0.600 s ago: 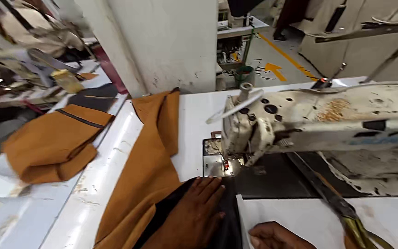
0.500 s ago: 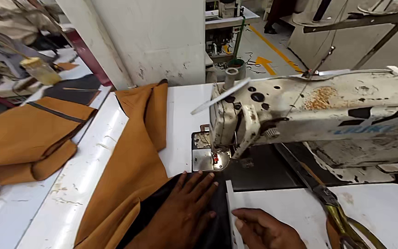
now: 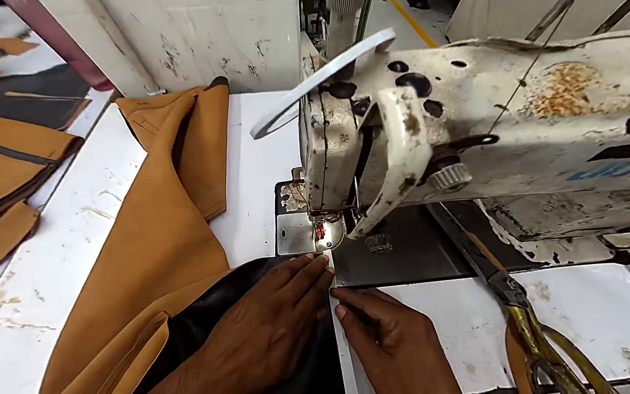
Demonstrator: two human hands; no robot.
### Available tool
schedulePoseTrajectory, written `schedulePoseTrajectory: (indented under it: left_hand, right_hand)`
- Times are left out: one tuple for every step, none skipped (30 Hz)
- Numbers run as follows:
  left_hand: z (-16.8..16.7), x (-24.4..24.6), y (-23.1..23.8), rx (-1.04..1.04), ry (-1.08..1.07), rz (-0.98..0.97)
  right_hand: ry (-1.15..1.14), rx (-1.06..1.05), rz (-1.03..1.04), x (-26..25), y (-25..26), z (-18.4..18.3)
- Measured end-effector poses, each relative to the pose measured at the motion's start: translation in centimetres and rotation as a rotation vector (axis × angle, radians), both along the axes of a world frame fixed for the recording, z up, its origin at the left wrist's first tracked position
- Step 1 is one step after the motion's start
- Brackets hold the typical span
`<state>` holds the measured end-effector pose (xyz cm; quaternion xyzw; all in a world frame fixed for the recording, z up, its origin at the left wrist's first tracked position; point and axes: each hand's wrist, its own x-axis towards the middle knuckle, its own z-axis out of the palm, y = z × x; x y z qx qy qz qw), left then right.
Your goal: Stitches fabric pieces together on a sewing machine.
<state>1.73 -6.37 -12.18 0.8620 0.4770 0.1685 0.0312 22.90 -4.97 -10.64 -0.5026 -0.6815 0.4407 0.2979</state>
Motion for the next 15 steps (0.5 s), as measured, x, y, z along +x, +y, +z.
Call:
schedulePoseTrajectory:
  left_hand:
    - [-0.03, 0.00, 0.00, -0.004, 0.004, 0.000]
    - [0.00, -0.02, -0.01, -0.010, 0.002, 0.000]
    - [0.06, -0.04, -0.01, -0.015, 0.000, 0.001]
    - [0.09, -0.05, 0.00, -0.018, -0.002, 0.003]
    - [0.09, -0.06, 0.00, -0.018, -0.006, 0.002]
    - [0.06, -0.08, 0.01, -0.016, -0.012, 0.002]
    - [0.06, -0.08, 0.01, -0.013, -0.018, 0.002]
    - [0.07, -0.07, 0.00, -0.010, -0.017, 0.006]
    - [0.07, -0.06, -0.01, -0.008, -0.015, 0.008]
    - [0.09, -0.05, -0.02, -0.008, -0.012, 0.011]
    - [0.09, -0.04, -0.02, -0.010, -0.012, 0.013]
    - [0.08, -0.03, -0.03, -0.011, -0.015, 0.016]
    - [0.08, -0.01, -0.02, -0.010, -0.018, 0.019]
    - [0.07, 0.01, -0.02, -0.010, -0.020, 0.022]
    - [0.07, 0.03, -0.02, -0.009, -0.021, 0.023]
  right_hand:
    - [0.000, 0.001, 0.001, 0.00, -0.04, 0.03]
    - [-0.001, 0.004, 0.004, -0.01, -0.07, 0.05]
    - [-0.002, 0.008, 0.007, -0.02, -0.12, 0.06]
    - [-0.001, 0.012, 0.007, -0.02, -0.17, 0.06]
    - [-0.001, 0.014, 0.006, -0.03, -0.20, 0.08]
    - [-0.003, 0.013, 0.007, -0.03, -0.23, 0.11]
    - [-0.004, 0.013, 0.007, -0.05, -0.22, 0.12]
    - [-0.004, 0.011, 0.008, -0.05, -0.19, 0.13]
    - [-0.005, 0.010, 0.008, -0.06, -0.16, 0.14]
    - [-0.007, 0.009, 0.010, -0.06, -0.13, 0.15]
    - [-0.011, 0.005, 0.012, -0.07, -0.09, 0.18]
    - [-0.012, 0.001, 0.013, -0.10, -0.04, 0.22]
    - [-0.013, -0.001, 0.012, -0.11, -0.01, 0.25]
    - [-0.016, -0.001, 0.012, -0.11, 0.02, 0.27]
    - [-0.019, -0.002, 0.013, -0.10, 0.04, 0.28]
